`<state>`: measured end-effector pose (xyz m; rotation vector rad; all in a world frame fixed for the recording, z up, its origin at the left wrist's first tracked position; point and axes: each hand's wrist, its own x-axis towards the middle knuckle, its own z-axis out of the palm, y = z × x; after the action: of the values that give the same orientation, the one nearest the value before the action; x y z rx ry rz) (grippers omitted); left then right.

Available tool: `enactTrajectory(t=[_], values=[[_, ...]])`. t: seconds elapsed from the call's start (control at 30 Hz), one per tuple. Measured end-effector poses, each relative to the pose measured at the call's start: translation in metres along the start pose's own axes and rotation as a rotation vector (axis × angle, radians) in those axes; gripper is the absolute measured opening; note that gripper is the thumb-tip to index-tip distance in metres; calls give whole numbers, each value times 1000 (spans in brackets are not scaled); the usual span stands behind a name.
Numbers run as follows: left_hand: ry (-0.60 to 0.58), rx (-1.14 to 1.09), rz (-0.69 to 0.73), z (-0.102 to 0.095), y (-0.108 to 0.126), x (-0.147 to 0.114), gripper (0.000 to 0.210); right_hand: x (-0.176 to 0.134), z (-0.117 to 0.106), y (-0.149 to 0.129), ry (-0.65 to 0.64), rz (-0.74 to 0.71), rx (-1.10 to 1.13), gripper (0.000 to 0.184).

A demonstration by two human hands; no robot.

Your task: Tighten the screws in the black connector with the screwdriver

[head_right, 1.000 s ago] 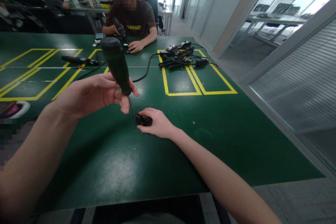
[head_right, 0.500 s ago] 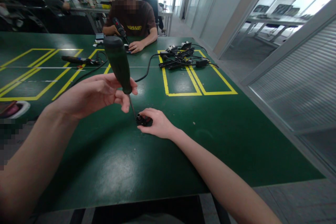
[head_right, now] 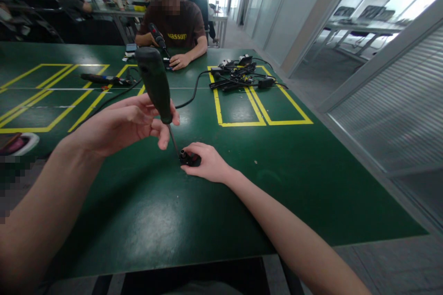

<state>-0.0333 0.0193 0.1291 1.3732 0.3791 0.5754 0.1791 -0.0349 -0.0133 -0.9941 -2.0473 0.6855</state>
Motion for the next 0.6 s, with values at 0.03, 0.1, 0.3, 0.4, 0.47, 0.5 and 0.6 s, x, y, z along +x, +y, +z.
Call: enactTrajectory(t=[0.03,0.1,0.3,0.4,0.47,0.5,0.6], values=[[2,-5,-1,0,0,0,30,0,0,0,0,2,0,21],[5,-17,-9,1,1,0,32,0,0,-1,3,1,2,21],[11,-28,-19,4,2,-1,31,0,1,-1,1,0,13,20],[12,-19,-16,3,1,-1,31,0,1,-1,2,9,13,21],[5,-14,-16,2,1,0,32,0,0,-1,4,4,18,21],[-1,-15,-17,2,1,0,32,0,0,-1,7,-1,22,21],[-13,-29,-23,2,1,-1,31,0,0,-1,12,-13,29,21]])
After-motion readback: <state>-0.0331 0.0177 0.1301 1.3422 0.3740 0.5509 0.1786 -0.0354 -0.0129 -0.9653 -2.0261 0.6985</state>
